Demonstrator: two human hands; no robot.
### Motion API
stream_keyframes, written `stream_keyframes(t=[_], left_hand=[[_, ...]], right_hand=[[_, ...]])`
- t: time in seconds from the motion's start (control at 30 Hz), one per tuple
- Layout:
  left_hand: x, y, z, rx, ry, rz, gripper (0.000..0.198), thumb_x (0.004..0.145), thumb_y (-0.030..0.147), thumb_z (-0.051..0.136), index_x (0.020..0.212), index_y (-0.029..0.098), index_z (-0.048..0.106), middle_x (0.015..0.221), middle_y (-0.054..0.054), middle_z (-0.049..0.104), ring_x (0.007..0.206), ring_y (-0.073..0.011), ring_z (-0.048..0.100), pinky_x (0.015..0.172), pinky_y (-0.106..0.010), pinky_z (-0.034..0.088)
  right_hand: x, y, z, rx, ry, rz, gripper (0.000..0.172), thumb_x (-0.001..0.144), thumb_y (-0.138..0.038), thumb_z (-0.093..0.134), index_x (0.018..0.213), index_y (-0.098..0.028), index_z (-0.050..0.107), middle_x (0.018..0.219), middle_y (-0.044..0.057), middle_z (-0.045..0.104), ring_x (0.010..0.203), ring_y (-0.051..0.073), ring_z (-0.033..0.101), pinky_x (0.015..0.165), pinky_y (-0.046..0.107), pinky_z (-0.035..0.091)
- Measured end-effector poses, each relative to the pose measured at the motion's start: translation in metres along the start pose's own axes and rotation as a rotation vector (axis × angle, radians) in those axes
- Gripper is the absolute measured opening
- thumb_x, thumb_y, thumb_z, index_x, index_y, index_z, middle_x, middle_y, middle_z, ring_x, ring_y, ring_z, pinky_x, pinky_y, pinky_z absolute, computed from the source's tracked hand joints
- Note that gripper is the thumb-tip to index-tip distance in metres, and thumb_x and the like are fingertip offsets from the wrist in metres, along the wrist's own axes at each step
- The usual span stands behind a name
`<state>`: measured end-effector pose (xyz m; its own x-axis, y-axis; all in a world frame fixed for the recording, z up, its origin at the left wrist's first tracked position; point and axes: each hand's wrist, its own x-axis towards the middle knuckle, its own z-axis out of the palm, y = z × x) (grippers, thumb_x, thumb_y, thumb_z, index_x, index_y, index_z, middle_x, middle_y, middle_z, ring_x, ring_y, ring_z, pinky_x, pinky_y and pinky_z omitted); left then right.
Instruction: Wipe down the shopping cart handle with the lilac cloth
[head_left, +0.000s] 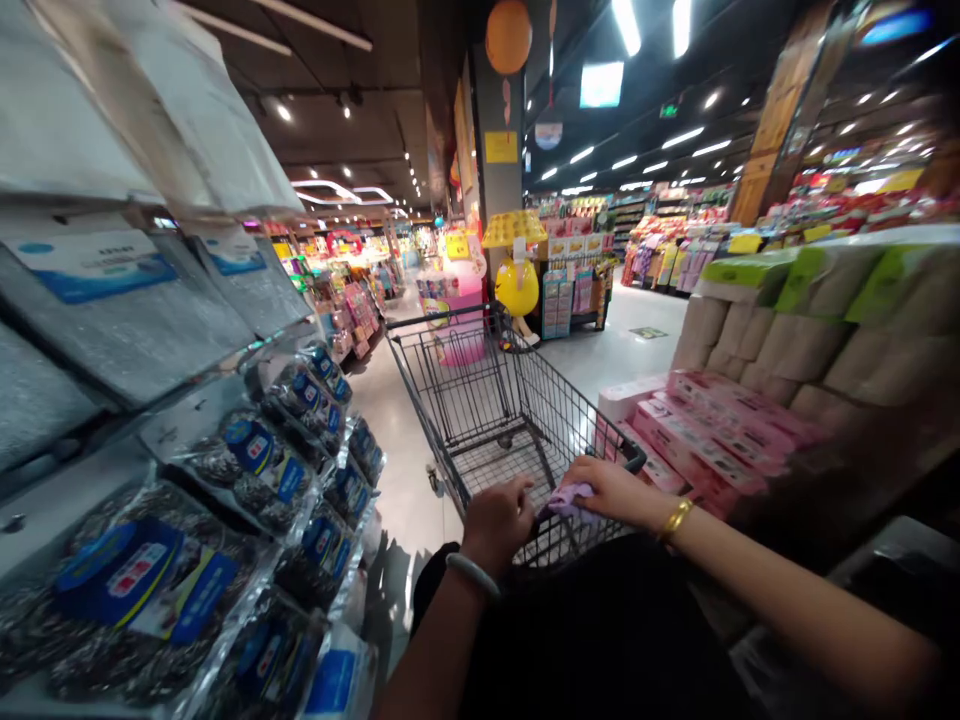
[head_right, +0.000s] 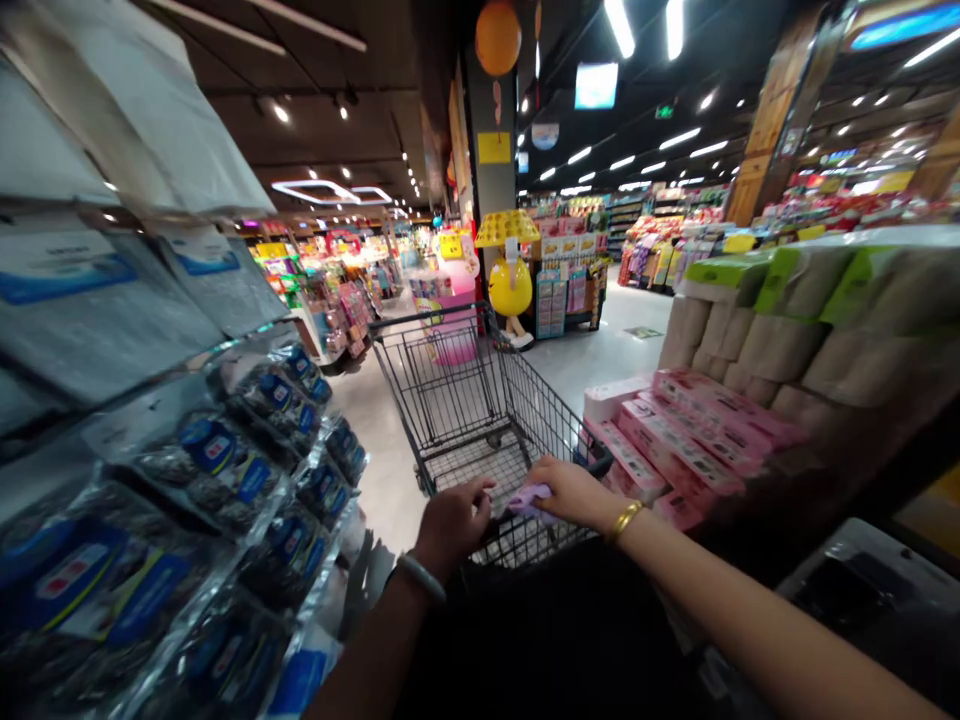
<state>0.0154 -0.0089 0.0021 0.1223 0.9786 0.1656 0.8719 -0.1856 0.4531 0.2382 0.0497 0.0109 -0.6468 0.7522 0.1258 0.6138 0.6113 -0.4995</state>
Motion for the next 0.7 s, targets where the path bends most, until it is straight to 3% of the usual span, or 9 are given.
stream_keyframes(t=[0.13, 0.2, 0.27, 0.33, 0.43, 0.57, 0.7], left_hand=[[-0.004, -0.014, 0.006, 0.043, 0.029, -0.047, 0.026, 0.097, 0.031, 0.048, 0.106, 0.027, 0.071, 0.097, -0.003, 0.077, 0.093, -0.0209, 0.07, 0.085, -0.032, 0.051], [-0.007, -0.019, 0.011, 0.017, 0.115, -0.038, 0.02, 0.095, 0.028, 0.048, 0.1, 0.025, 0.068, 0.092, -0.004, 0.075, 0.09, -0.0208, 0.068, 0.087, -0.033, 0.05], [-0.009, -0.025, 0.013, -0.039, 0.207, 0.03, 0.015, 0.094, 0.027, 0.051, 0.1, 0.024, 0.065, 0.094, -0.004, 0.074, 0.094, -0.0204, 0.067, 0.102, -0.038, 0.046], [-0.008, -0.031, 0.011, -0.099, 0.236, 0.124, 0.013, 0.094, 0.028, 0.054, 0.1, 0.024, 0.065, 0.098, -0.003, 0.074, 0.098, -0.0196, 0.067, 0.115, -0.043, 0.037], [0.001, -0.044, 0.004, -0.18, 0.22, 0.222, 0.018, 0.097, 0.029, 0.051, 0.091, 0.024, 0.067, 0.091, -0.001, 0.075, 0.093, -0.0182, 0.067, 0.114, -0.042, 0.039], [0.012, -0.058, 0.0, -0.276, 0.223, 0.334, 0.036, 0.098, 0.027, 0.044, 0.063, 0.023, 0.053, 0.062, 0.001, 0.062, 0.067, -0.015, 0.059, 0.095, -0.039, 0.049], [0.017, -0.068, -0.001, -0.372, 0.339, 0.407, 0.036, 0.095, 0.019, 0.044, 0.059, 0.022, 0.046, 0.055, 0.004, 0.052, 0.057, -0.0129, 0.052, 0.085, -0.038, 0.05]], right_hand=[[0.019, -0.033, 0.017, 0.069, -0.077, -0.089, 0.02, 0.083, -0.018, 0.062, 0.098, -0.022, 0.075, 0.101, 0.005, 0.067, 0.087, 0.017, 0.062, 0.08, 0.026, 0.048], [0.025, -0.035, 0.017, 0.107, -0.093, -0.099, 0.021, 0.08, -0.014, 0.063, 0.096, -0.021, 0.075, 0.1, 0.004, 0.066, 0.082, 0.015, 0.061, 0.076, 0.025, 0.046], [0.027, -0.022, 0.009, 0.132, -0.123, -0.07, 0.027, 0.078, -0.013, 0.064, 0.1, -0.023, 0.076, 0.101, 0.004, 0.067, 0.085, 0.016, 0.062, 0.079, 0.026, 0.046], [0.03, -0.002, 0.0, 0.077, -0.109, 0.057, 0.022, 0.077, -0.014, 0.065, 0.093, -0.024, 0.077, 0.094, 0.004, 0.068, 0.084, 0.018, 0.061, 0.079, 0.028, 0.046], [0.038, 0.011, -0.008, 0.025, -0.129, 0.186, 0.017, 0.074, -0.017, 0.069, 0.087, -0.025, 0.078, 0.086, 0.003, 0.071, 0.079, 0.02, 0.061, 0.075, 0.03, 0.045], [0.065, -0.018, -0.002, 0.134, -0.364, 0.086, 0.023, 0.074, -0.018, 0.066, 0.091, -0.026, 0.08, 0.085, 0.001, 0.073, 0.076, 0.018, 0.062, 0.069, 0.028, 0.044], [0.1, -0.027, 0.003, 0.19, -0.644, 0.117, 0.033, 0.072, -0.017, 0.066, 0.101, -0.026, 0.079, 0.084, 0.0, 0.074, 0.072, 0.016, 0.063, 0.063, 0.025, 0.043]])
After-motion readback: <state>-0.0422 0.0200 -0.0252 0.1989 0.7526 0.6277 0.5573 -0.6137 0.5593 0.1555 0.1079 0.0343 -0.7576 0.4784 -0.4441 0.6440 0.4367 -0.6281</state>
